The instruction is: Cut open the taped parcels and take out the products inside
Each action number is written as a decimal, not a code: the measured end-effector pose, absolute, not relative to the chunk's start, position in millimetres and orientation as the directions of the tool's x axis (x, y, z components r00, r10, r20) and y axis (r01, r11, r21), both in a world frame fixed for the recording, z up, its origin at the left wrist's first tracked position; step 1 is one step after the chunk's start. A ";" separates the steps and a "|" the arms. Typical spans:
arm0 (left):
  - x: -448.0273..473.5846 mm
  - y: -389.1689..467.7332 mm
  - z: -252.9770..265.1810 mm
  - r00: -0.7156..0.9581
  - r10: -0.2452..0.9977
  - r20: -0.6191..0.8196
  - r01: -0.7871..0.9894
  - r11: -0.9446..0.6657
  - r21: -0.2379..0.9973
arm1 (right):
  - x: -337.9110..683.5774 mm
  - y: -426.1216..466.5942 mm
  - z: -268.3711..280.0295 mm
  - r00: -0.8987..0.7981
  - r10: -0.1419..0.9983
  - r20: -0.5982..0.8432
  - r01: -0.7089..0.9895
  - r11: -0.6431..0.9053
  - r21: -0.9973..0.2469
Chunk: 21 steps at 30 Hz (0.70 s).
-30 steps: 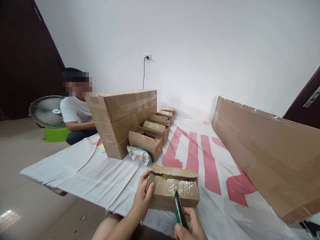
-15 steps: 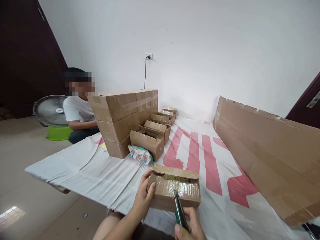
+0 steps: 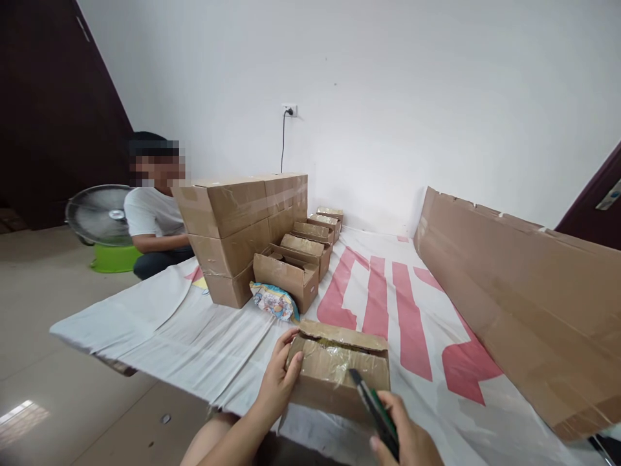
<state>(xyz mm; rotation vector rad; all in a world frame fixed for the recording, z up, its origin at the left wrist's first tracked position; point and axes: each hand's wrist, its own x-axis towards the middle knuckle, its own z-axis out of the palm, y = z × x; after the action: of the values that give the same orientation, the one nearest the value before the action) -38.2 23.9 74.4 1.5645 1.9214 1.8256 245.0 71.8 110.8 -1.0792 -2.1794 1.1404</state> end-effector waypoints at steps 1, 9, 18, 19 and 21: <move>-38.0 24.3 74.4 -0.484 0.671 0.561 0.594 -0.219 0.774 | 254.2 79.8 104.7 -0.514 0.853 0.091 0.479 0.373 -0.795; -35.1 27.4 73.9 -0.502 0.663 0.556 0.578 -0.222 0.786 | 310.4 139.0 15.6 -0.288 0.949 0.130 0.866 0.316 -0.387; -35.3 27.4 76.1 -0.502 0.668 0.549 0.558 -0.235 0.796 | 244.7 120.0 115.1 -0.594 0.283 0.754 0.504 0.860 0.074; -35.5 27.7 76.0 -0.502 0.667 0.551 0.556 -0.239 0.796 | 229.2 112.4 131.1 -0.647 0.162 0.745 0.402 0.903 0.153; -36.0 27.8 76.3 -0.500 0.662 0.558 0.553 -0.251 0.794 | 200.5 101.2 151.8 -0.723 -0.012 0.691 0.224 0.942 0.251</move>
<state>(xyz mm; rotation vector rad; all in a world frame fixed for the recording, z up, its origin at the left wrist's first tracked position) -36.0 27.8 76.3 1.5211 1.8650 1.8780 200.5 101.2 151.8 -0.1491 -2.3479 -0.4123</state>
